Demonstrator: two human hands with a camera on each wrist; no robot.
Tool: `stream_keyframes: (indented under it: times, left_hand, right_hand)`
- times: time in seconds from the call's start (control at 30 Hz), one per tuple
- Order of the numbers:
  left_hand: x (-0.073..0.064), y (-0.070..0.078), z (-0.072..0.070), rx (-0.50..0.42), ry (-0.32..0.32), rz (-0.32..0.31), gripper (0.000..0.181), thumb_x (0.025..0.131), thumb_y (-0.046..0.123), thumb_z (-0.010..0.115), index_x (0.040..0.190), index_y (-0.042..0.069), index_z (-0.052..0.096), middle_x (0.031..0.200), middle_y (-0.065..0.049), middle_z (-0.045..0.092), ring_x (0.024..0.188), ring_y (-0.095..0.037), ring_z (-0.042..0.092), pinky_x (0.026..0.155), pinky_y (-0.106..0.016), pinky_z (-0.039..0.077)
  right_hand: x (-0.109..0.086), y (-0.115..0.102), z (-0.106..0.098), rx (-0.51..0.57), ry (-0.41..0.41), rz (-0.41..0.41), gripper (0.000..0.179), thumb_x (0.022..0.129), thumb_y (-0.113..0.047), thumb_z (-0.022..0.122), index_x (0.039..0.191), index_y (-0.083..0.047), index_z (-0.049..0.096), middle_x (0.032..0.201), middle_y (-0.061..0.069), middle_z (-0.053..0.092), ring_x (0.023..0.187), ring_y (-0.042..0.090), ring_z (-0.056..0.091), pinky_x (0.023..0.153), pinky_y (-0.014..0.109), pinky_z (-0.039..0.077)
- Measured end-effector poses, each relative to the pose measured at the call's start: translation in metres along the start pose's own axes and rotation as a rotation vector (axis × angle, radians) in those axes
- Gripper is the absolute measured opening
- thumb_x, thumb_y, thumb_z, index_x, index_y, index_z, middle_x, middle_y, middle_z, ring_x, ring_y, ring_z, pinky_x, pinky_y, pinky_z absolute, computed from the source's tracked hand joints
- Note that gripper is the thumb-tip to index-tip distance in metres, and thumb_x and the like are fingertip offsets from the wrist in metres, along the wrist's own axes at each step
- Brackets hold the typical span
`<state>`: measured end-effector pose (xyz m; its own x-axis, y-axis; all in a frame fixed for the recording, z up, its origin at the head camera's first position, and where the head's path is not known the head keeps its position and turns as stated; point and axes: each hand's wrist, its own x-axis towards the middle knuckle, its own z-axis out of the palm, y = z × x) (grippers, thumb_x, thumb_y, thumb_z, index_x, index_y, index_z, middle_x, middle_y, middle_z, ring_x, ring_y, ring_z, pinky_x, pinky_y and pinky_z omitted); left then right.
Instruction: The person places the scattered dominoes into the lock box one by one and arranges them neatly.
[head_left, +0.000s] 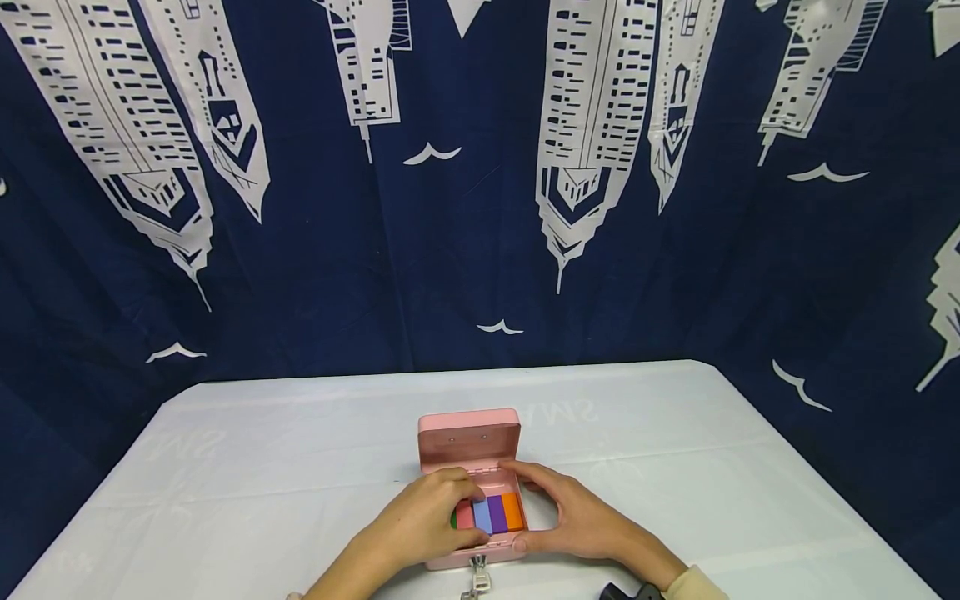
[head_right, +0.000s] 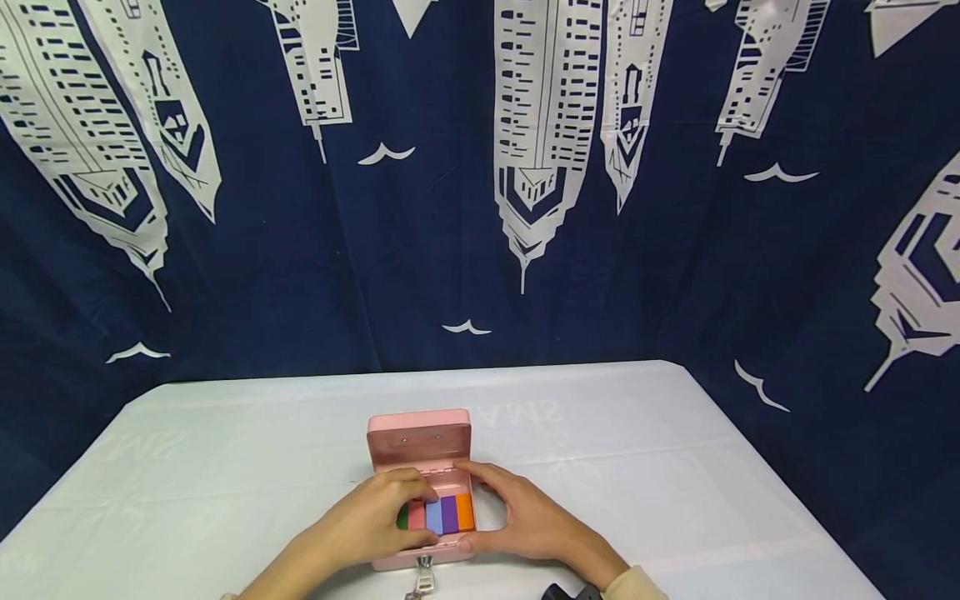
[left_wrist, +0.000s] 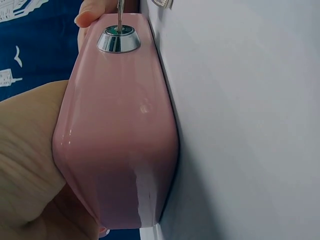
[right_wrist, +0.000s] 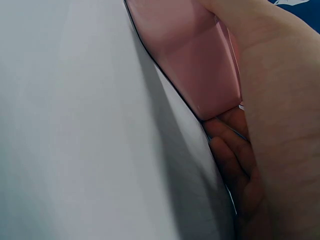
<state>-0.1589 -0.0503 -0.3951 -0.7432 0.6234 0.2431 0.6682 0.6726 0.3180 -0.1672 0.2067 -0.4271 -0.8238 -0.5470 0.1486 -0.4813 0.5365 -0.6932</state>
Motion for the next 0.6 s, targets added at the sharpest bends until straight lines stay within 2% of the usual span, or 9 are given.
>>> stream_keyframes:
  times: [0.17,0.6]
  left_hand:
    - [0.0002,0.0008,0.0001,0.004,-0.007,-0.006,0.039,0.076,0.041,0.086,0.104,0.016,0.075,0.102,0.009,0.073,0.092,-0.004,0.060,0.086,-0.027,0.056]
    - [0.0020,-0.0027,0.0011,-0.011,0.022,0.025,0.038,0.076,0.036,0.086,0.103,0.013,0.075,0.098,0.007,0.072,0.090,-0.004,0.060,0.086,-0.024,0.055]
  right_hand:
    - [-0.0001,0.0001,0.0000,0.006,0.000,0.001,0.084,0.078,-0.050,0.081,0.149,-0.041,0.039,0.152,-0.017,0.045,0.135,0.014,0.051,0.115,0.040,0.043]
    - [0.0012,0.0013,0.0004,0.018,0.000,-0.013,0.084,0.078,-0.048,0.082,0.150,-0.037,0.040,0.151,-0.018,0.046,0.133,0.012,0.052,0.114,0.036,0.043]
